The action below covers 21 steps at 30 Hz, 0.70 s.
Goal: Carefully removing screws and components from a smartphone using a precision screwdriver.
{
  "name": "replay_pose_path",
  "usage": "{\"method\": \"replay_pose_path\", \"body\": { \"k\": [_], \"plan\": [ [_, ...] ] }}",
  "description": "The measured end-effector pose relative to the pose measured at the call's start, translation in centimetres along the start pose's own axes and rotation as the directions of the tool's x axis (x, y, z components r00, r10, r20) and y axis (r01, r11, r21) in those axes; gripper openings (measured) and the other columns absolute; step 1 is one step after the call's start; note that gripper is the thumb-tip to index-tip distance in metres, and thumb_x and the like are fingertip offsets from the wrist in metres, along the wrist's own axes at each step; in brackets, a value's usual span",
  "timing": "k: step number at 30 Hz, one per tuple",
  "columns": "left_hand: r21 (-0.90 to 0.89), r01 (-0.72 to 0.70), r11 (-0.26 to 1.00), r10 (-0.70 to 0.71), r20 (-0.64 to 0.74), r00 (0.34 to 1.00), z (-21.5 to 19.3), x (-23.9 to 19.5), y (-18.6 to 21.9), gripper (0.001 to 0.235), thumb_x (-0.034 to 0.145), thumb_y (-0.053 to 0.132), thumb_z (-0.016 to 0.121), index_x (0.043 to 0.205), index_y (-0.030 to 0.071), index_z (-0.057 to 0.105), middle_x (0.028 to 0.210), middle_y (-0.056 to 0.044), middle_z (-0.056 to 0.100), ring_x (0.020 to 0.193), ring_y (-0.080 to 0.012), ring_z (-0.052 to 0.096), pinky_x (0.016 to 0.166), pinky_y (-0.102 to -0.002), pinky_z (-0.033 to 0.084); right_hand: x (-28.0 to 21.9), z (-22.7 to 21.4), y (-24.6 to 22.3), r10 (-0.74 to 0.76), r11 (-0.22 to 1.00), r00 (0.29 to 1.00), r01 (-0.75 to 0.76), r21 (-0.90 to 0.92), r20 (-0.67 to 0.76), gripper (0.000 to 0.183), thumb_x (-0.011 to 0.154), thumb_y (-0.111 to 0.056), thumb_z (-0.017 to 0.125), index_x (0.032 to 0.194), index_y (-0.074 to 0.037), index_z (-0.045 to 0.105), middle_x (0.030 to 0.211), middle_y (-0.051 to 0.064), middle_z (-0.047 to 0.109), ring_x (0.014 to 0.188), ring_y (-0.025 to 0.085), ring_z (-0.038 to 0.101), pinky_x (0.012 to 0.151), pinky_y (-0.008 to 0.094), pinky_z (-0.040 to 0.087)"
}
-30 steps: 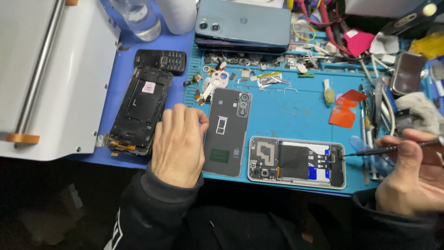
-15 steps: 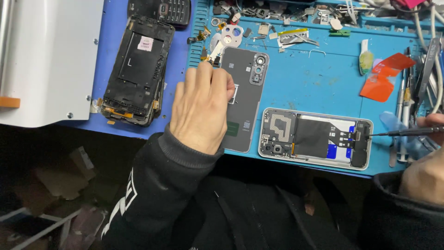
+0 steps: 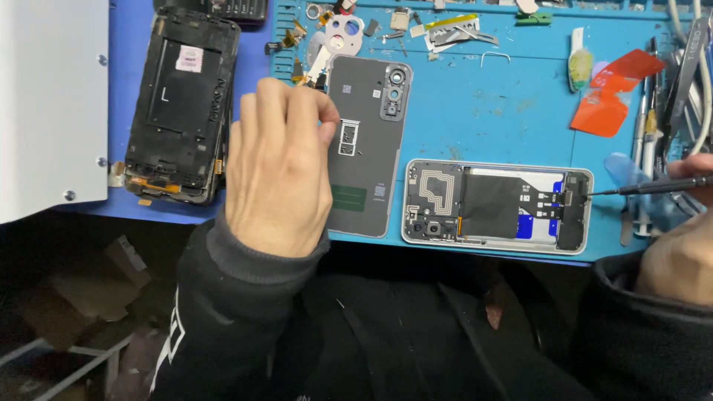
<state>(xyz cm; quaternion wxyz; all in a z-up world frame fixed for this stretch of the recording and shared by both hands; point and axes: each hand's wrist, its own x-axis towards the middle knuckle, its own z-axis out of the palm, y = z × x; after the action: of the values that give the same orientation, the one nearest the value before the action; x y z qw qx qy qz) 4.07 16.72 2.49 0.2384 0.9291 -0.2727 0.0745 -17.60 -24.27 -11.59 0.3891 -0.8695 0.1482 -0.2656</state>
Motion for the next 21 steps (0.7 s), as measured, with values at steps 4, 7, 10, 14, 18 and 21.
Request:
{"method": "replay_pose_path", "body": {
  "k": [4, 7, 10, 14, 18, 21],
  "plan": [
    [-0.068, -0.042, 0.997, 0.041, -0.012, 0.999, -1.0, -0.2, 0.7, 0.017, 0.104, 0.005, 0.071, 0.114, 0.003, 0.058, 0.112, -0.015, 0.050, 0.106, -0.0337, 0.052, 0.092, -0.043, 0.042, 0.7, 0.4, -1.1, 0.024, 0.999, 1.000, -0.023, 0.050, -0.011, 0.043, 0.127, -0.019, 0.016, 0.129, 0.010, 0.049, 0.122, 0.019, 0.056, 0.113, 0.028, 0.057, 0.110, 0.034, 0.052],
    [-0.074, -0.062, 0.995, 0.062, -0.009, 0.998, -1.5, 0.3, 2.3, 0.029, 0.094, 0.007, 0.079, 0.113, 0.002, 0.058, 0.113, -0.017, 0.050, 0.106, -0.0360, 0.052, 0.087, -0.045, 0.040, 1.4, 1.0, -2.8, 0.075, 0.947, 0.989, -0.029, 0.321, -0.130, 0.042, 0.126, -0.027, 0.036, 0.151, 0.003, 0.050, 0.128, 0.013, 0.060, 0.105, 0.022, 0.065, 0.099, 0.032, 0.060],
    [-0.111, -0.129, 0.985, 0.135, 0.049, 0.990, -0.8, 0.0, 3.2, 0.034, 0.089, 0.012, 0.084, 0.113, 0.004, 0.061, 0.116, -0.016, 0.053, 0.109, -0.0362, 0.051, 0.088, -0.048, 0.039, 3.1, 3.3, -10.4, -0.005, 0.976, 0.961, 0.065, 0.206, -0.278, 0.029, 0.125, -0.019, 0.049, 0.138, 0.006, 0.055, 0.136, 0.013, 0.057, 0.102, 0.021, 0.065, 0.085, 0.035, 0.064],
    [-0.186, -0.331, 0.925, 0.359, 0.139, 0.923, 1.1, -0.8, 3.7, 0.046, 0.090, 0.027, 0.086, 0.126, 0.009, 0.062, 0.133, -0.006, 0.056, 0.135, -0.0329, 0.048, 0.116, -0.060, 0.030, 3.2, 3.5, -11.1, 0.039, 0.940, 0.941, 0.079, 0.331, -0.336, 0.029, 0.124, -0.017, 0.053, 0.135, 0.008, 0.060, 0.129, 0.011, 0.060, 0.099, 0.019, 0.065, 0.079, 0.037, 0.065],
    [-0.270, -0.311, 0.911, 0.371, 0.213, 0.904, 2.2, -1.2, 3.7, 0.092, 0.076, 0.051, 0.085, 0.143, -0.002, 0.052, 0.142, -0.017, 0.054, 0.142, -0.0418, 0.038, 0.116, -0.080, 0.007, 3.0, 3.3, -10.0, 0.007, 0.948, 0.935, 0.106, 0.299, -0.353, 0.031, 0.124, -0.018, 0.054, 0.136, 0.010, 0.061, 0.127, 0.015, 0.062, 0.100, 0.021, 0.066, 0.079, 0.037, 0.065],
    [-0.221, -0.323, 0.920, 0.373, 0.242, 0.896, 2.4, -1.6, 3.0, 0.102, 0.076, 0.054, 0.085, 0.150, -0.005, 0.045, 0.144, -0.019, 0.054, 0.145, -0.0428, 0.038, 0.113, -0.084, 0.002, 2.3, 2.9, -9.1, 0.085, 0.931, 0.932, 0.051, 0.360, -0.352, 0.033, 0.124, -0.017, 0.052, 0.140, 0.011, 0.060, 0.117, 0.017, 0.064, 0.100, 0.023, 0.067, 0.082, 0.036, 0.064]
  ]
}}
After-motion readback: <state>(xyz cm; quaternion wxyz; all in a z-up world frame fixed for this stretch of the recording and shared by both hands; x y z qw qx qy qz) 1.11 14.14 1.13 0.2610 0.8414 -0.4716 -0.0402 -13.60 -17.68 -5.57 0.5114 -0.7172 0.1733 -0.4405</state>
